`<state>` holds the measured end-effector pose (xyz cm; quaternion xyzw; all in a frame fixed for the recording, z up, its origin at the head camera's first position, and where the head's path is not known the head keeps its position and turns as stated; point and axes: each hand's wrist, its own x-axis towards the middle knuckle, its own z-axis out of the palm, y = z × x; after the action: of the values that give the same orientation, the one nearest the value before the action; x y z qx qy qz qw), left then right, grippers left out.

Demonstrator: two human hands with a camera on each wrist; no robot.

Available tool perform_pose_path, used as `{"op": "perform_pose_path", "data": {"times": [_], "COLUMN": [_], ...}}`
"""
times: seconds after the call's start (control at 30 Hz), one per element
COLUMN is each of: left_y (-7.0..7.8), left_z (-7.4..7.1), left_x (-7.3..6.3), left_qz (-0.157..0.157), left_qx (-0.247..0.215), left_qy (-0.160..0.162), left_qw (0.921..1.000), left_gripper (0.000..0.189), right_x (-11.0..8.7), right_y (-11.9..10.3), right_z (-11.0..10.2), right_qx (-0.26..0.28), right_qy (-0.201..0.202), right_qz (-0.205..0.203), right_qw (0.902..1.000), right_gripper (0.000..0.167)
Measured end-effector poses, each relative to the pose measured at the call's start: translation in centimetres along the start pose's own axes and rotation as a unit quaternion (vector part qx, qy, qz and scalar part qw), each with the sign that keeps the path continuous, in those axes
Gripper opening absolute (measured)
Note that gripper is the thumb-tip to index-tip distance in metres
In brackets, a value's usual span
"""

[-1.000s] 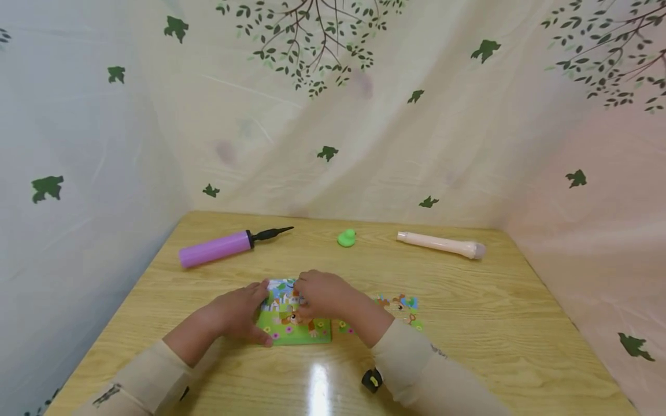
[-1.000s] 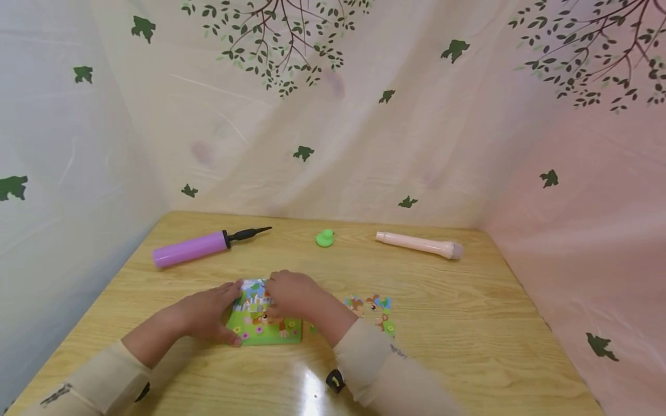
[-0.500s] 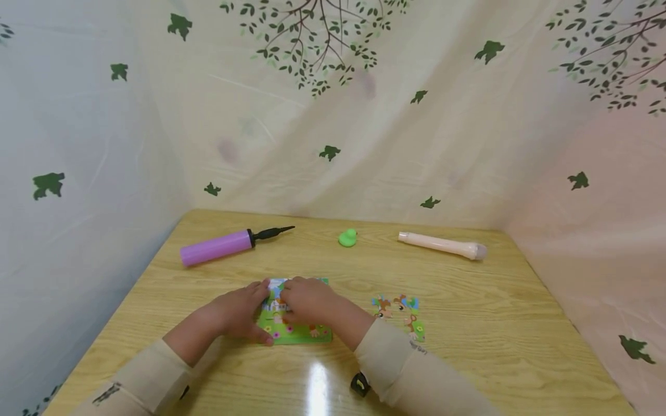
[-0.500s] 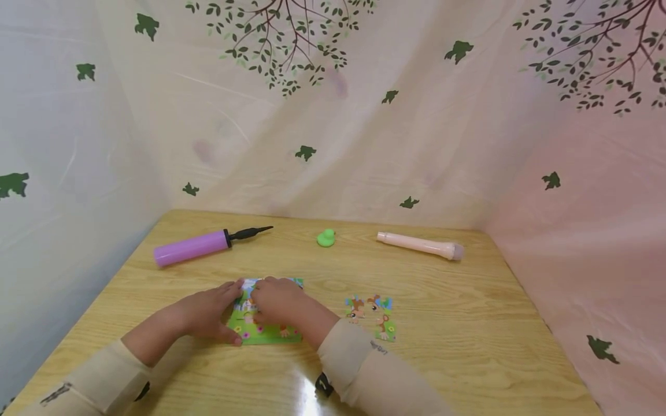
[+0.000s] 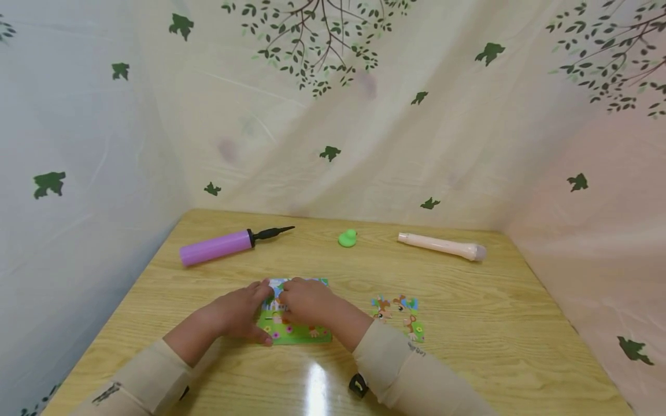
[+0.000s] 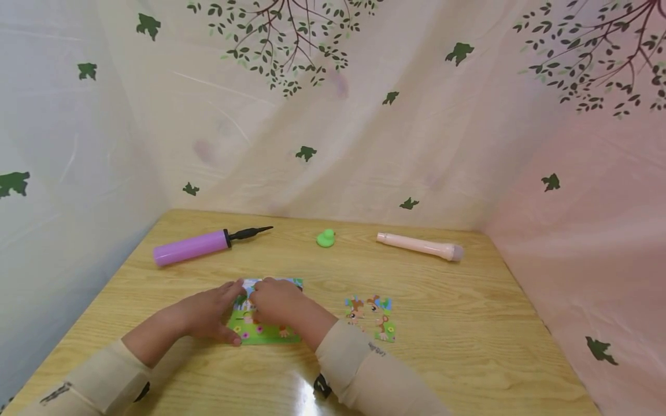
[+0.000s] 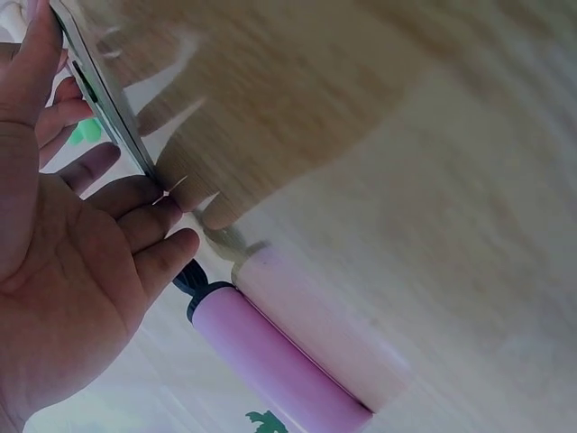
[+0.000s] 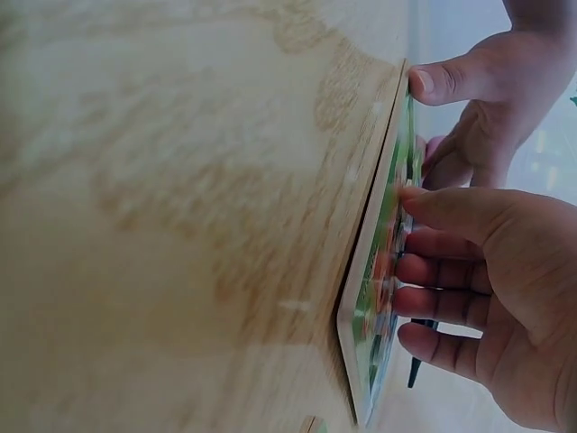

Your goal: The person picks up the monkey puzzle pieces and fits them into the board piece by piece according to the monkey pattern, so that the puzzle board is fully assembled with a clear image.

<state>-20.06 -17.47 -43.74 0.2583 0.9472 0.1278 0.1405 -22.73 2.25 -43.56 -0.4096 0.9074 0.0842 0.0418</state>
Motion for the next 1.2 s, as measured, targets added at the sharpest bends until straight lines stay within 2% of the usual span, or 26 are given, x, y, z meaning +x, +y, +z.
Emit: {"op": "perform_pose_path", "data": {"times": [0.27, 0.5, 0.77, 1.03, 1.2], "left_y": [0.03, -0.18, -0.03, 0.14, 0.14], "left_z": [0.09, 0.3, 0.15, 0.17, 0.21], "left_x": [0.0, 0.11, 0.2, 0.32, 0.35], "left_qz": [-0.008, -0.004, 0.013, 0.003, -0.006], "left_qx": [0.006, 0.005, 0.007, 0.029, 0.016], "left_qy": [-0.005, -0.003, -0.01, -0.022, -0.025], "left_qw": [0.9999, 1.0, 0.9998, 0.9993, 0.9995], "left_gripper": [0.082, 0.093, 0.073, 0.076, 0.075], "right_x": [-0.23, 0.02, 0.09, -0.18, -0.23], "right_y": [0.19, 0.2, 0.29, 0.4, 0.55], "right_z": [0.11, 0.24, 0.19, 0.16, 0.42], "right_qx": [0.003, 0.01, 0.016, 0.012, 0.021], "right_qy": [0.013, 0.016, 0.002, 0.011, 0.012], "right_qz": [-0.01, -0.009, -0.008, -0.017, -0.014], "right_qw": [0.9999, 0.9998, 0.9998, 0.9997, 0.9996], "right_gripper": [0.026, 0.027, 0.031, 0.03, 0.03]}}
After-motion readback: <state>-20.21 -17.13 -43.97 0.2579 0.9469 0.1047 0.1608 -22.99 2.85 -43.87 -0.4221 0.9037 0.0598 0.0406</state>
